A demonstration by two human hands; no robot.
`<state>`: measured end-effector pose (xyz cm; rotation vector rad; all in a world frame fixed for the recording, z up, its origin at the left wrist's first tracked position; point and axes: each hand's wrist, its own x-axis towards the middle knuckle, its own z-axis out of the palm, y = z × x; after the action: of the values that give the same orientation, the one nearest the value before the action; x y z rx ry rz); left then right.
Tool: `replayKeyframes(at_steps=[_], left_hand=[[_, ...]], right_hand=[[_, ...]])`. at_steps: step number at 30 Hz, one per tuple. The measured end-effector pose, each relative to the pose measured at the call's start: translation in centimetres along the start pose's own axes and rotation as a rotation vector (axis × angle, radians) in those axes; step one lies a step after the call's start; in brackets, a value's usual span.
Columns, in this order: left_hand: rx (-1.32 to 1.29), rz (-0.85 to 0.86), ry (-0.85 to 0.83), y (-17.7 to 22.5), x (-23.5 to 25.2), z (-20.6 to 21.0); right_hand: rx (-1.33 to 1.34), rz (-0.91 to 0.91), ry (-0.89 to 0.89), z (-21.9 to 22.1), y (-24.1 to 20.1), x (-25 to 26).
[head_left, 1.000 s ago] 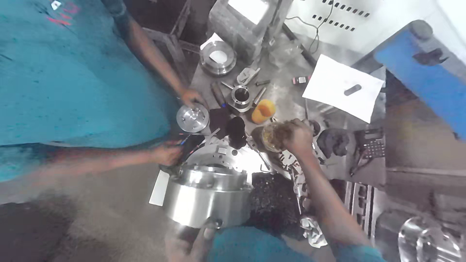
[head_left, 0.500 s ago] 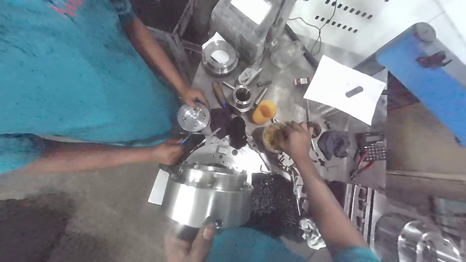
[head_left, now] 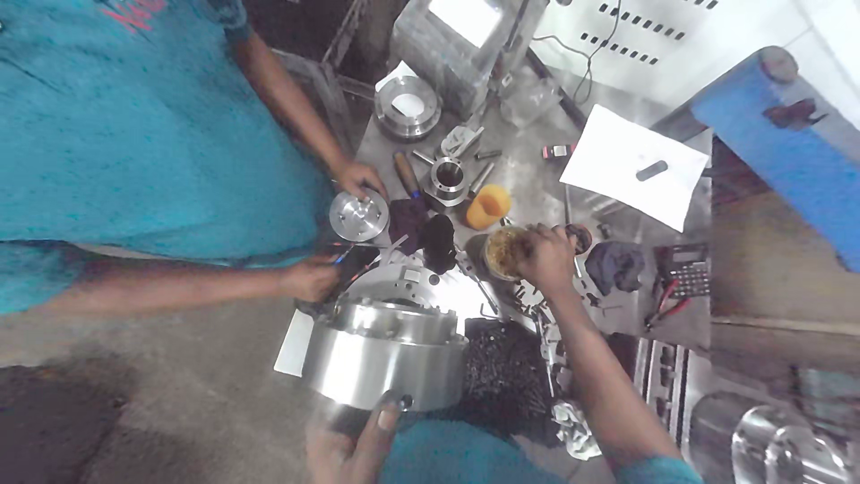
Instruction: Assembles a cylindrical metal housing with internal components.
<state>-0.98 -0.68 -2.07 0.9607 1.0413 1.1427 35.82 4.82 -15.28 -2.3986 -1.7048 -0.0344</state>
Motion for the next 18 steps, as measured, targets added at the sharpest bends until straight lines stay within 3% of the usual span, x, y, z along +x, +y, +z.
replayKeyframes(at_steps=[18], left_hand=[[-0.044, 0.004, -0.03, -0.17, 0.17, -0.2]], right_hand=[[0.029, 0.028, -0.043, 0.12, -0.02, -0.11]])
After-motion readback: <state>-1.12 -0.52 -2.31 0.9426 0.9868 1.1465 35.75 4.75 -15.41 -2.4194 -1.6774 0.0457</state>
